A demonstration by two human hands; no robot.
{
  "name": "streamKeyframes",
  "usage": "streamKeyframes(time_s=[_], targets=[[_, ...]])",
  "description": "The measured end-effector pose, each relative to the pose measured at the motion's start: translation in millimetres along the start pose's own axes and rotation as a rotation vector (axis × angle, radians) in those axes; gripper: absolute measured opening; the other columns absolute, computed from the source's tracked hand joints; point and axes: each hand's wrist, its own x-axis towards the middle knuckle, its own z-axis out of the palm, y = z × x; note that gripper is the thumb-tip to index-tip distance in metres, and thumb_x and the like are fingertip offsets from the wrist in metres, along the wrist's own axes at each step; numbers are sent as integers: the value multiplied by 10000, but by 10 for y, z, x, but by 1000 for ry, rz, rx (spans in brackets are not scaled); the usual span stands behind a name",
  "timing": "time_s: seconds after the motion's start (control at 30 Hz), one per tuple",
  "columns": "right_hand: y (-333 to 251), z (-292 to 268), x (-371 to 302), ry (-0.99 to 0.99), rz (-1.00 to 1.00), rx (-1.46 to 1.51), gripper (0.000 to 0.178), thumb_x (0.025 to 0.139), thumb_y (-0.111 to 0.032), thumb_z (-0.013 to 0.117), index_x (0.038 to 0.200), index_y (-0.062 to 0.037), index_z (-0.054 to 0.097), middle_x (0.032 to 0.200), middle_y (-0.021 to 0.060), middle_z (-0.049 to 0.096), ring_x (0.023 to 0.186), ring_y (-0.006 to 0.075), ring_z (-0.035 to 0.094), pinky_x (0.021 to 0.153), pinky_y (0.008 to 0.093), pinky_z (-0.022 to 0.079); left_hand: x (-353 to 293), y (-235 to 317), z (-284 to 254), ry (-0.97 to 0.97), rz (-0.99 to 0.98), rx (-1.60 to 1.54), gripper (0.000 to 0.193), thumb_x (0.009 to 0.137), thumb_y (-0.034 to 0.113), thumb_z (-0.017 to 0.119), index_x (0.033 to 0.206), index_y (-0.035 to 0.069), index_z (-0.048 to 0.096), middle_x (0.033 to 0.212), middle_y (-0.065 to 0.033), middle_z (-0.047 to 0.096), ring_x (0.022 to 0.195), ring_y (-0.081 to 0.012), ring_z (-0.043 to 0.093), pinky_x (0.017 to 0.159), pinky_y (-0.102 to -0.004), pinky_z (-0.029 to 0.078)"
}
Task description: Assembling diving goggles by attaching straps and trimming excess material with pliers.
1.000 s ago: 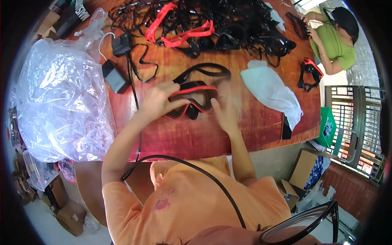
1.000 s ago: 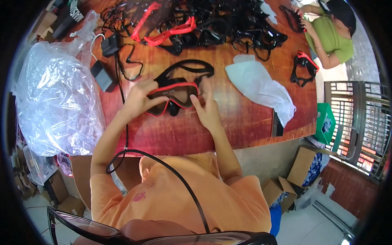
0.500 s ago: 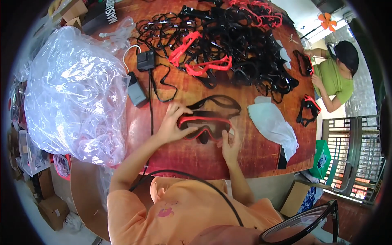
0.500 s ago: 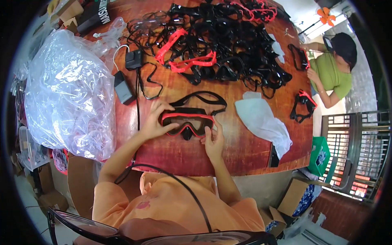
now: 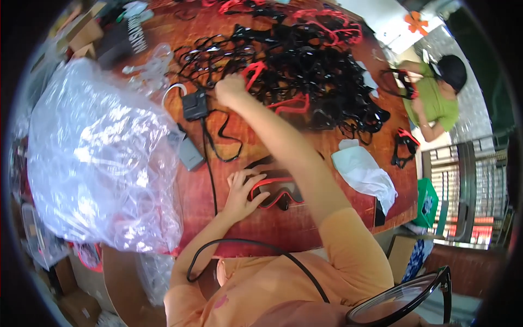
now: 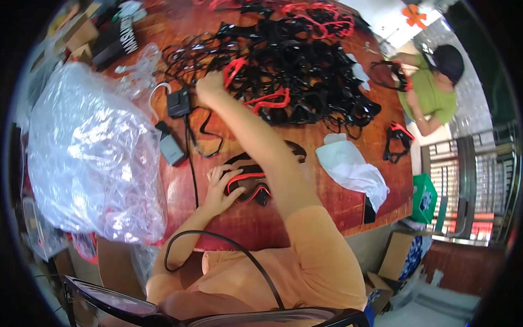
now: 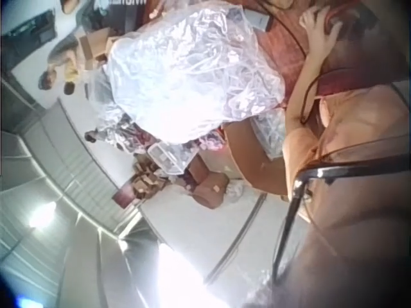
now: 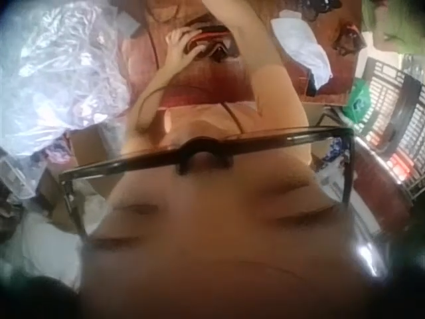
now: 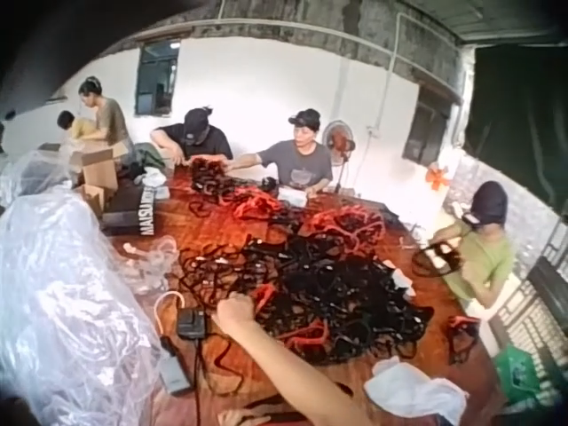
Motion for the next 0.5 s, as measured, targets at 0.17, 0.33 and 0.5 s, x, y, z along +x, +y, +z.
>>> streamKeyframes(time_s=[0.17, 0.33, 0.5], targets=[[304, 78, 317, 496, 185, 936, 237, 881, -293, 612, 817, -69, 654, 720, 126, 676, 645, 256, 633, 630, 351, 494, 5, 52, -42, 8, 36, -14, 492, 738, 249, 741, 1180, 83, 602, 1152, -124, 536, 1104, -285, 484, 960, -429, 283], [835, -848, -253, 592, 328, 2195, 218, 980, -189, 469, 1036, -14, 585, 891, 60, 648, 775, 158, 596, 689, 291, 467, -74, 66, -44, 12, 6, -16, 505, 734, 223, 723, 1197, 71, 587, 1166, -126, 540, 1140, -284, 468, 976, -421, 276], [944, -1427, -1770, -1, 90, 1827, 298, 1038, -225, 413, 1189, 8, 521, 685, -62, 325, 565, 46, 271, 488, 214, 219, -103, -34, 36, 5, 3, -16, 516, 791, 257, 691, 1253, 73, 552, 1189, -139, 506, 1169, -301, 455, 1019, -430, 255]])
